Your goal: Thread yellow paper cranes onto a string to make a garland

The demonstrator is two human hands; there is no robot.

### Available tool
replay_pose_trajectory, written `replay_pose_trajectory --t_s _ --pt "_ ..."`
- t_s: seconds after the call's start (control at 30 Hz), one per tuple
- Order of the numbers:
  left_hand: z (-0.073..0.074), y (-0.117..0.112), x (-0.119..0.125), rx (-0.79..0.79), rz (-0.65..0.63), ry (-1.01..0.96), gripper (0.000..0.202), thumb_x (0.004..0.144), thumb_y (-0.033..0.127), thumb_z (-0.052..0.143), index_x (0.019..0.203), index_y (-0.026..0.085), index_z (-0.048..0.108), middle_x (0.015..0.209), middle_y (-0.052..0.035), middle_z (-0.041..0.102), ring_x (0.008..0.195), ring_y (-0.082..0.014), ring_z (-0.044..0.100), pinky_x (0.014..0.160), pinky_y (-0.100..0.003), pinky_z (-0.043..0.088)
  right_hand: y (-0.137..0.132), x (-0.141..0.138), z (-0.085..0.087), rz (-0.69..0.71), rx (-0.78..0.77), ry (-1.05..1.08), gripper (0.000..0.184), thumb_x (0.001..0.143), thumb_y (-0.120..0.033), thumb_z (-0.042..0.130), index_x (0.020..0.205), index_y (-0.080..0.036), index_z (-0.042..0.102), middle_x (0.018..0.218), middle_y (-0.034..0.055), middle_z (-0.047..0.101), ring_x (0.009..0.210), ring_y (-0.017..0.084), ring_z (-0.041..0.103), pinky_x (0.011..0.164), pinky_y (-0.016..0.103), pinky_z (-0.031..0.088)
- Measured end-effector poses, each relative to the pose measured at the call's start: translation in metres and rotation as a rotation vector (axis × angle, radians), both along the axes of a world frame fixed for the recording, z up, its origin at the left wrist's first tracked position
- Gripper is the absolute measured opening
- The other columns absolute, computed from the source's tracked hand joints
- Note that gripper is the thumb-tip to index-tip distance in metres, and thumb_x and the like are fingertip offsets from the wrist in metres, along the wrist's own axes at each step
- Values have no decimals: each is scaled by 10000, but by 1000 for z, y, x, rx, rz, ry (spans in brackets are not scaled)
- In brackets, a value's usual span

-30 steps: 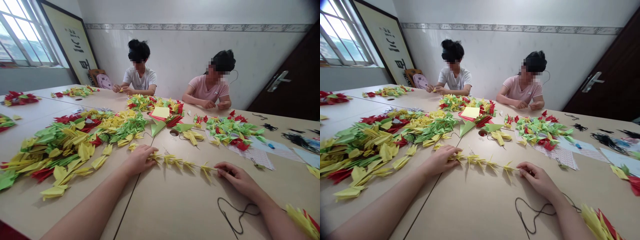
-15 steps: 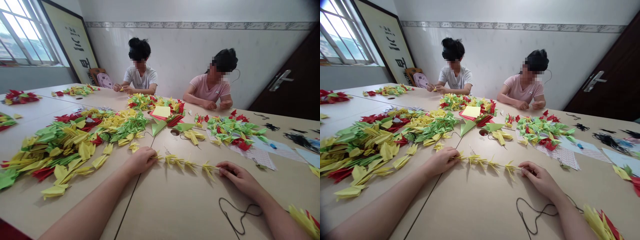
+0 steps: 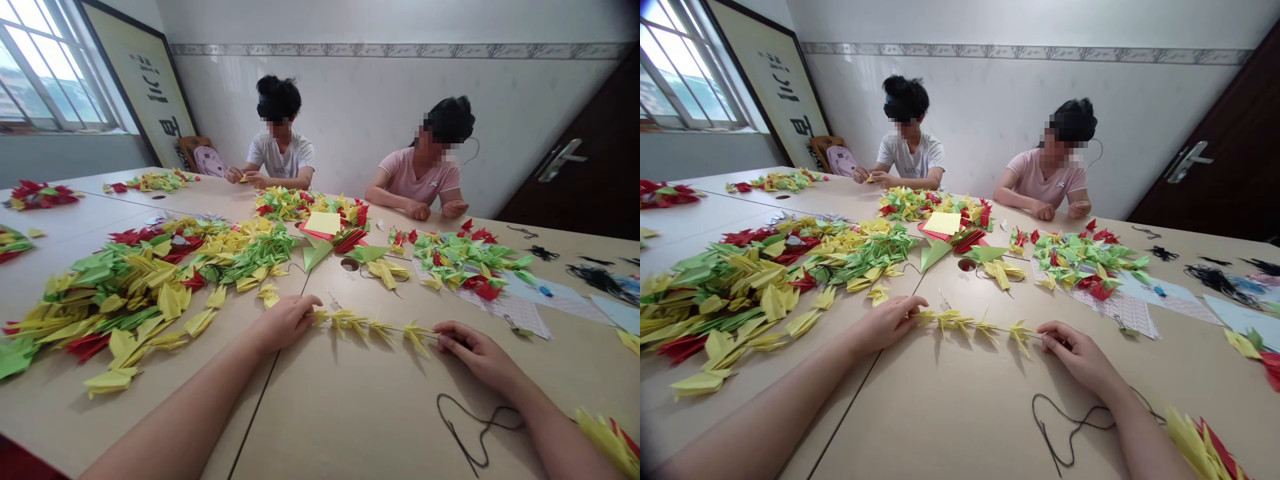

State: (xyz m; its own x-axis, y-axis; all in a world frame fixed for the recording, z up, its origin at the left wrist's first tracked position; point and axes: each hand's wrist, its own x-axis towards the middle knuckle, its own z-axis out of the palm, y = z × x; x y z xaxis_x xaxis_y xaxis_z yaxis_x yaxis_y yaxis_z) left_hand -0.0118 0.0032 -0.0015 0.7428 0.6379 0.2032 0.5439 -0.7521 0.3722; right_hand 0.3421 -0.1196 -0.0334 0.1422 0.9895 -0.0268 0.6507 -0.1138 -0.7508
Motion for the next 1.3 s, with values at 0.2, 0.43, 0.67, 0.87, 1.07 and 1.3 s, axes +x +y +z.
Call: replay_pose_trajectory --t_s 0.2,0.43,0.67,0.87,1.07,1.3 --pt "-2 1 0 -21 29 -8 298 792 151 434 1078 214 493 891 -28 633 840 -166 569 747 -286 439 0 -2 2 -2 4 4 365 755 -505 493 923 -198 598 696 37 630 719 198 575 649 304 443" --pt "2 2 0 27 -2 2 181 829 189 414 902 182 579 855 -53 635 838 -175 550 754 -293 421 0 -1 3 16 17 39 344 756 -490 502 918 -205 606 684 27 616 697 184 567 649 294 444" --pt "1 6 0 39 23 0 182 835 177 396 841 177 578 808 -49 626 819 -172 550 749 -293 420 0 -12 7 10 27 57 366 745 -515 497 906 -204 602 685 29 613 683 174 568 643 281 447" --pt "5 3 -4 123 29 38 255 836 230 420 1056 199 544 959 -57 628 940 -196 533 862 -355 385 1 -17 8 43 13 53 368 763 -511 473 916 -199 593 699 25 615 697 171 569 649 279 436" --pt "22 -6 18 81 30 83 509 725 369 588 1184 186 465 1115 -82 574 1063 -233 477 912 -362 363 1 -12 6 42 26 81 370 763 -509 471 917 -192 582 698 25 606 704 174 571 662 290 440" --pt "9 -6 40 -56 -87 81 245 711 280 601 941 202 570 921 -36 607 881 -185 550 745 -264 419 1 -10 4 28 32 86 346 767 -484 478 913 -190 589 701 25 617 696 173 572 653 288 439"
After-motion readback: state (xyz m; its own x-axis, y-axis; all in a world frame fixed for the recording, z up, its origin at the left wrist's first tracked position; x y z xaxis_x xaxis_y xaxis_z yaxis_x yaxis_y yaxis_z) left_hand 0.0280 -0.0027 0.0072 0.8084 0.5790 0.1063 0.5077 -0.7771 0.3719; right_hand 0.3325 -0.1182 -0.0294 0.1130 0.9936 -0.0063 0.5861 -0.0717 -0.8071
